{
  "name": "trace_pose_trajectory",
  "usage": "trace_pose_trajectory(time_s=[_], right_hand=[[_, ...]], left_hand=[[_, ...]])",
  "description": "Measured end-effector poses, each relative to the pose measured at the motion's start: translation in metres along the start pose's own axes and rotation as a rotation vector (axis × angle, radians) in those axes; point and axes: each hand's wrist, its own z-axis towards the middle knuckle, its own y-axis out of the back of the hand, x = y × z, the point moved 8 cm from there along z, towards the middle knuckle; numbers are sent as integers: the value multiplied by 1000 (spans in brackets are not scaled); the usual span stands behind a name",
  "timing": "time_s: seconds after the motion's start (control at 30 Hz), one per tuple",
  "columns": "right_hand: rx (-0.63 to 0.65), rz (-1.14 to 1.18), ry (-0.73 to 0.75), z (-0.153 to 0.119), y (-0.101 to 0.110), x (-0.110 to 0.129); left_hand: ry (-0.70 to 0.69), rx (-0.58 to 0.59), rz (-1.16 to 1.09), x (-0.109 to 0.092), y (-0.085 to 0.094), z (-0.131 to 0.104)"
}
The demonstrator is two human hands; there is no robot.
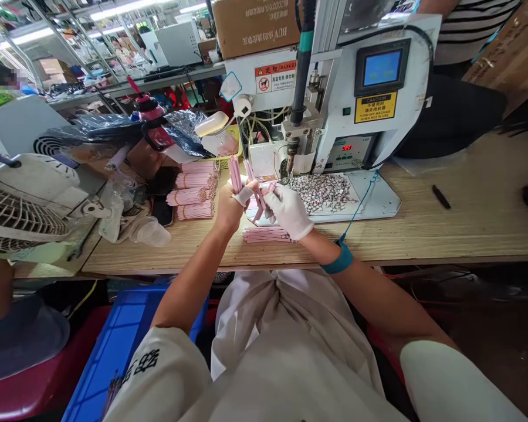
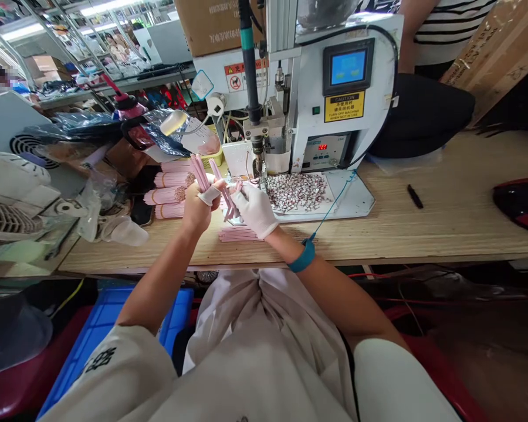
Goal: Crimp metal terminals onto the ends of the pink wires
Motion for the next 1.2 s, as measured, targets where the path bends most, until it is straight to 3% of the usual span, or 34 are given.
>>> trace_pose_trajectory(time_s=[0.13, 0.3, 0.5, 0.63, 0.73, 0.87, 1.03, 1.13, 1.2], right_hand=[[-15, -55, 13, -3, 7, 5], [-84, -72, 20, -4, 17, 9], [-33, -168, 114, -7, 13, 16], [48, -6, 37, -8, 14, 7], [69, 206, -36, -9, 18, 0], [59, 400, -141, -10, 19, -8], [115, 416, -115, -16, 17, -2], [141, 419, -118, -19, 17, 0], [83, 418, -128, -18, 24, -3]], left_hand=[[29, -8, -72, -1, -2, 0], [76, -244, -286, 8, 14, -6], [-1, -51, -63, 0, -17, -19], [-141, -168, 33, -6, -3, -20], [-104, -223, -39, 6, 8, -23], [43, -93, 3, 21, -5, -39], [-13, 115, 137, 13, -32, -55], [29, 72, 91, 21, -29, -55], [30, -30, 120, 27, -17, -53]])
